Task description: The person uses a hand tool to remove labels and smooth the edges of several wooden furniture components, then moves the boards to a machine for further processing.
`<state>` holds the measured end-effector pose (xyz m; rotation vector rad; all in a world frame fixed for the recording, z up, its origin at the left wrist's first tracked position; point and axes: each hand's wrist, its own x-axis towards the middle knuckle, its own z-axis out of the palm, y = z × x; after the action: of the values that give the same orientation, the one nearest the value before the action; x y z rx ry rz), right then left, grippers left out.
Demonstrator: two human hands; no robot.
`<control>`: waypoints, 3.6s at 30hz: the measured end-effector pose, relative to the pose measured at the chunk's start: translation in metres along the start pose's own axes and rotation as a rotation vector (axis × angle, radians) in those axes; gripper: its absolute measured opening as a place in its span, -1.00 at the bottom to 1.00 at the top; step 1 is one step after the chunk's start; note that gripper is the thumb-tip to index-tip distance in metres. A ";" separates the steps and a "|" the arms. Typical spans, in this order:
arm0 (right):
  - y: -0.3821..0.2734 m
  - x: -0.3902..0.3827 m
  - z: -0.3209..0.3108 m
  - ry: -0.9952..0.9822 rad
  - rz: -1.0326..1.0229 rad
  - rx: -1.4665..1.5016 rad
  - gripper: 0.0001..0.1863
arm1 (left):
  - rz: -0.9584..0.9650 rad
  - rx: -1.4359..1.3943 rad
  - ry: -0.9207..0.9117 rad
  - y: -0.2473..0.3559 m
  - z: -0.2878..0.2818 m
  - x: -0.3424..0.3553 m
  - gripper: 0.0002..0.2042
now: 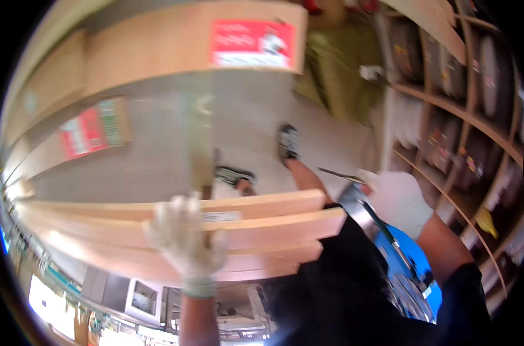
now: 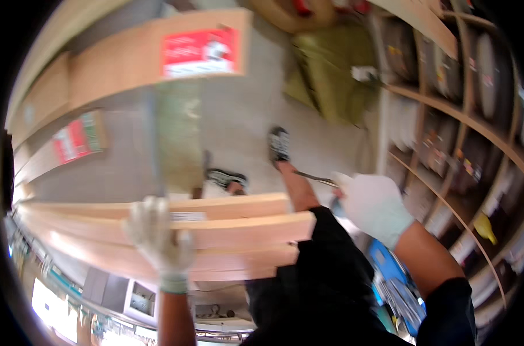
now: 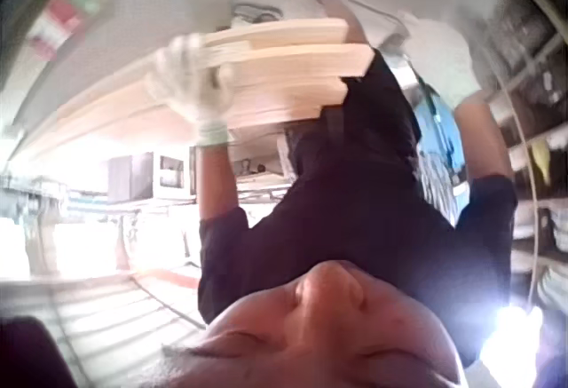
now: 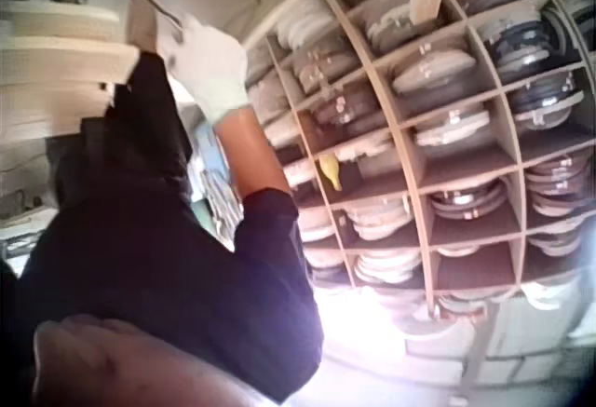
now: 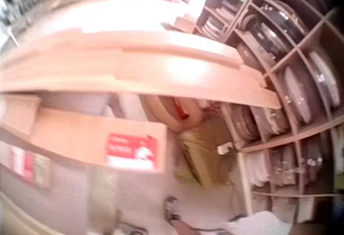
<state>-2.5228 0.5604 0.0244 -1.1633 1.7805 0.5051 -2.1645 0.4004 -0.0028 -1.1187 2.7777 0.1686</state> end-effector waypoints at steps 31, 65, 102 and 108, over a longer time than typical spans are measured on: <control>0.003 -0.026 -0.020 0.357 0.128 0.656 -0.63 | 0.263 -0.314 0.017 -0.026 -0.010 0.115 -0.20; 0.020 0.050 -0.023 -0.231 0.232 0.073 -0.70 | 0.059 -0.346 0.167 -0.006 0.009 0.130 -0.79; 0.004 -0.004 -0.062 0.340 0.060 -0.209 -0.58 | 0.340 -0.482 0.111 0.002 -0.005 0.175 -0.38; 0.136 0.007 0.007 0.372 0.141 0.600 -0.61 | 0.309 -0.618 0.098 0.029 -0.010 0.147 -0.52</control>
<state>-2.6390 0.6253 -0.0040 -0.7382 2.1363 -0.1867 -2.2903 0.3204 -0.0170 -0.7849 3.0566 1.0918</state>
